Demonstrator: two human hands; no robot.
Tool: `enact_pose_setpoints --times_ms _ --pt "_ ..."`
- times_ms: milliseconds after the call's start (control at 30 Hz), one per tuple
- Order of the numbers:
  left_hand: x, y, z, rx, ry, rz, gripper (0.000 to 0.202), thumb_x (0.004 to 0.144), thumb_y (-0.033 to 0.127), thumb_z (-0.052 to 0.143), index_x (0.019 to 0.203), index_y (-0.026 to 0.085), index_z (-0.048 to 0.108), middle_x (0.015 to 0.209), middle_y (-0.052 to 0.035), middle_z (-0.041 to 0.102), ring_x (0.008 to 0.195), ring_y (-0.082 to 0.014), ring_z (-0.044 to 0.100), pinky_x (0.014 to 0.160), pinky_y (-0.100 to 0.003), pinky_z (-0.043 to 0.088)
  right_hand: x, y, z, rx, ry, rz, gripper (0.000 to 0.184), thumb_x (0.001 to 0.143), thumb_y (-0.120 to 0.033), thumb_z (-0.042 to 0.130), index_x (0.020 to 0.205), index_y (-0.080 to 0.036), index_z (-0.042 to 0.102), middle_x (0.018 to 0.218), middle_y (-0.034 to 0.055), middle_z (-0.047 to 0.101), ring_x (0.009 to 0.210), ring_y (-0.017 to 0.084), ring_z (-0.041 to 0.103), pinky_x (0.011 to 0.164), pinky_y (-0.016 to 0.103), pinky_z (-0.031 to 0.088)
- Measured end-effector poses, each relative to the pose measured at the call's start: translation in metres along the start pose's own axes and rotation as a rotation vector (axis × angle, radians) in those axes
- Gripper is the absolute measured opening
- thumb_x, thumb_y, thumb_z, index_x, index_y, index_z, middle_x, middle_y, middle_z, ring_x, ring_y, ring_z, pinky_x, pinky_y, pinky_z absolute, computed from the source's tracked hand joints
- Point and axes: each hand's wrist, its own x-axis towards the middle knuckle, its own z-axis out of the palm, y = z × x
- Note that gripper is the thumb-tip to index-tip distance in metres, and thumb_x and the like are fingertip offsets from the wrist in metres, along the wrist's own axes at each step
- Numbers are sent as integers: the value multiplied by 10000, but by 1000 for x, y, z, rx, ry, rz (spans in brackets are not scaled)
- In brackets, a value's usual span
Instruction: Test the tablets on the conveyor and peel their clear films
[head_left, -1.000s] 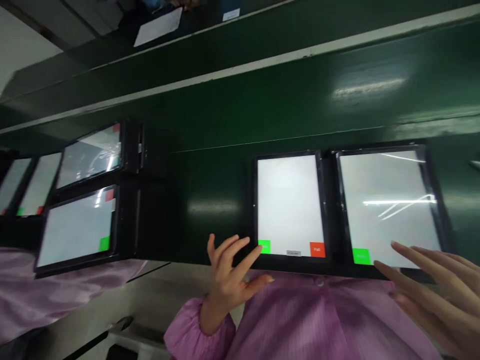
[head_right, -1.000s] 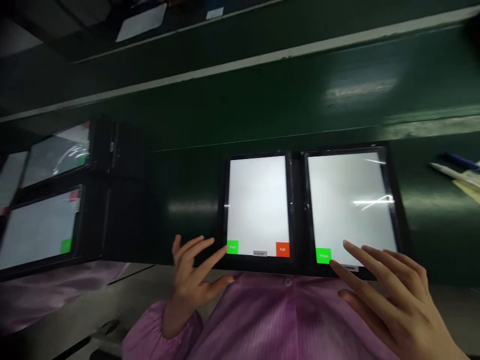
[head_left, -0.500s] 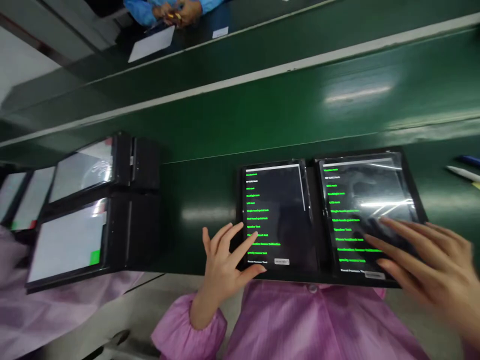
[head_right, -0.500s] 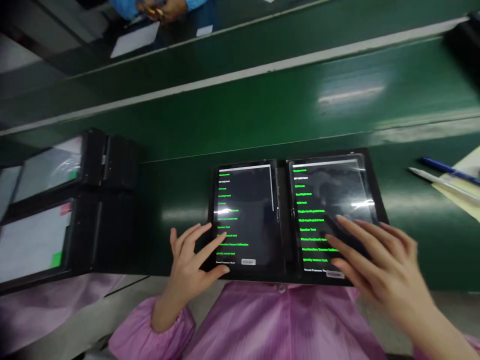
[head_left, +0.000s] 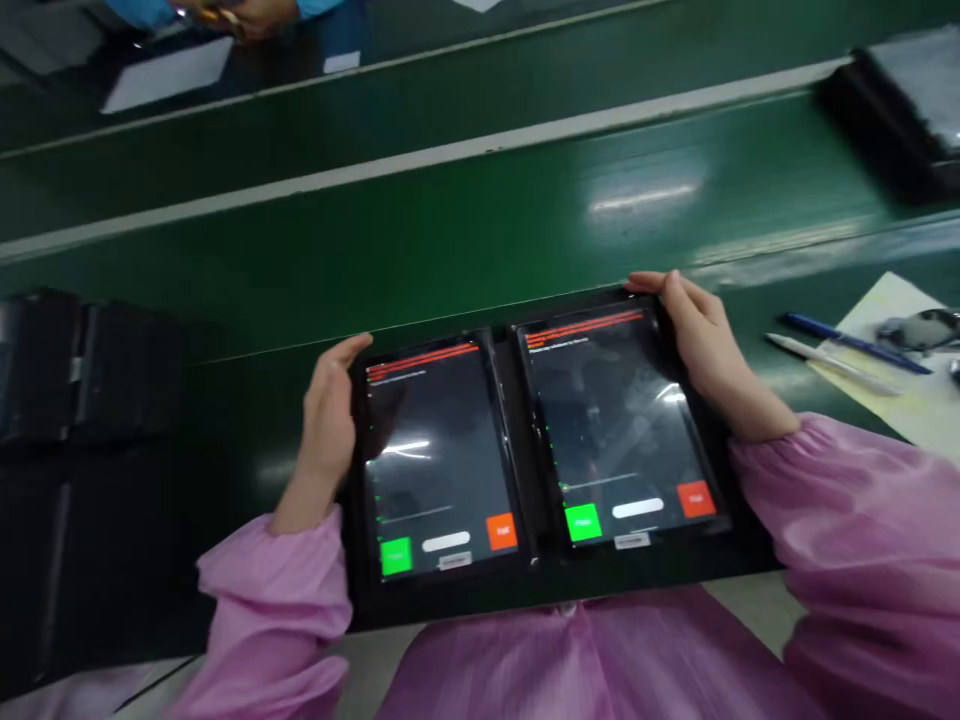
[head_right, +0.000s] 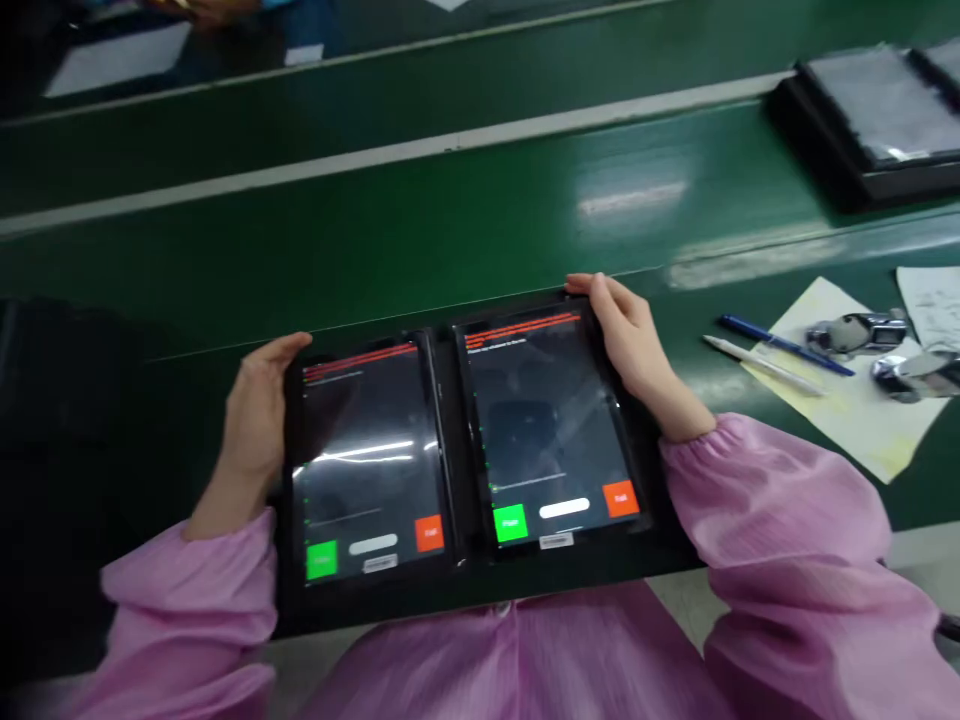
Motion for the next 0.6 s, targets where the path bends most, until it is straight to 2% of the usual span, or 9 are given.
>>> enact_pose_setpoints --times_ms 100,233,333,433,600 --pt "12 -3 0 -69 29 -19 702 983 785 381 1106 168 691 1236 -81 733 1261 -263 632 1240 -564 359 -2 -4 -2 -38 -12 -8 733 907 -895 458 1119 -269 776 1128 37 764 1087 238 710 1002 394 556" --pt "14 -1 0 -42 125 -37 631 904 774 540 967 169 707 1269 -114 731 1318 -300 619 1229 -522 401 -3 -7 -9 -133 9 -41 765 870 -926 484 1075 -258 796 1136 66 768 1095 258 709 1013 415 539" --pt "10 1 1 21 196 -92 533 885 685 635 1001 177 747 1260 -129 750 1303 -313 647 1211 -502 433 -5 -9 -7 -100 60 -56 769 829 -939 541 1018 -238 793 1139 104 767 1187 308 682 1073 482 491" --pt "3 2 1 48 213 -135 490 914 636 619 1028 187 779 1203 -123 784 1251 -299 692 1159 -466 493 -11 -15 -4 -115 123 -22 770 792 -959 562 987 -251 791 1141 129 766 1234 344 664 1099 531 465" --pt "-11 7 1 32 196 -152 497 971 621 557 1021 198 813 1320 -122 750 1275 -293 690 1128 -442 522 -20 -14 -7 -135 127 73 721 757 -976 570 996 -338 803 1248 108 742 1254 381 652 1068 582 480"
